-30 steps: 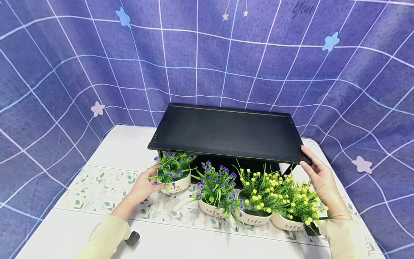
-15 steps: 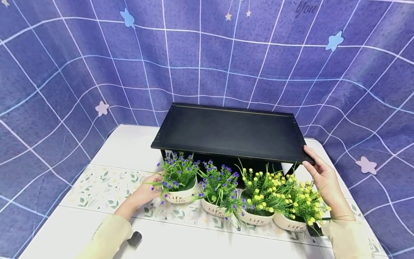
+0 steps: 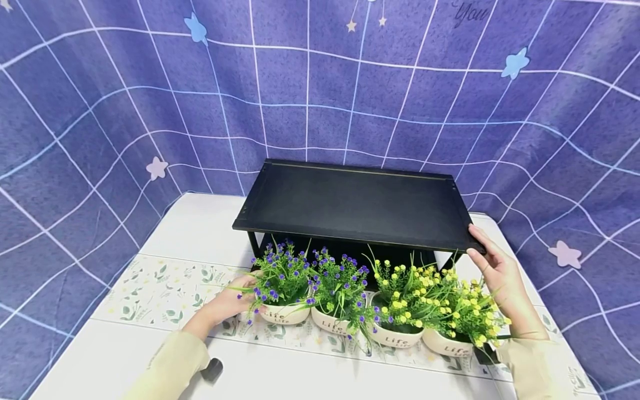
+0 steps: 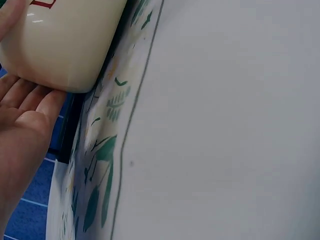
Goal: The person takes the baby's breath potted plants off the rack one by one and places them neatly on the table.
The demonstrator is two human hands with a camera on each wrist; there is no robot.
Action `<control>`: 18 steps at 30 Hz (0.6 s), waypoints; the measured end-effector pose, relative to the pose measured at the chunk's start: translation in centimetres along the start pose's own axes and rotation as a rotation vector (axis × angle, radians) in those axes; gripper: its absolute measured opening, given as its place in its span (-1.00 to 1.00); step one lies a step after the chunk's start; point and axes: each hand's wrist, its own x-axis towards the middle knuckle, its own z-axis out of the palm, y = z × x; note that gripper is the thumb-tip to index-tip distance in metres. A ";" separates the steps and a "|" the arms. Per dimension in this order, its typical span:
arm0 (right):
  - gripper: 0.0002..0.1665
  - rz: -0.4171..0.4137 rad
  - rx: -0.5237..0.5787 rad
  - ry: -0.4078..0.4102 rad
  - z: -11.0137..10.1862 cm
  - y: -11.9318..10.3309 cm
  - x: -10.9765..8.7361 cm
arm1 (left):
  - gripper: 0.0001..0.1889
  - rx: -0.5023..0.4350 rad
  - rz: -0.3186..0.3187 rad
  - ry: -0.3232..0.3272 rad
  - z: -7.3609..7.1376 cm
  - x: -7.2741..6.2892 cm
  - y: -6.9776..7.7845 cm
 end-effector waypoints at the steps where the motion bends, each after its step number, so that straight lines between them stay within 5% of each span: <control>1: -0.45 0.001 0.004 0.001 0.0 0.0 0.0 | -0.34 0.000 0.000 -0.003 0.0 0.0 0.0; 9: -0.45 -0.003 -0.007 0.010 -0.2 -0.1 -0.3 | -0.29 -0.011 0.057 -0.074 -0.2 0.1 -0.2; 18: -0.44 -0.008 0.004 0.003 -0.3 -0.2 -0.2 | -0.18 -0.025 0.051 -0.132 -0.2 -0.4 0.1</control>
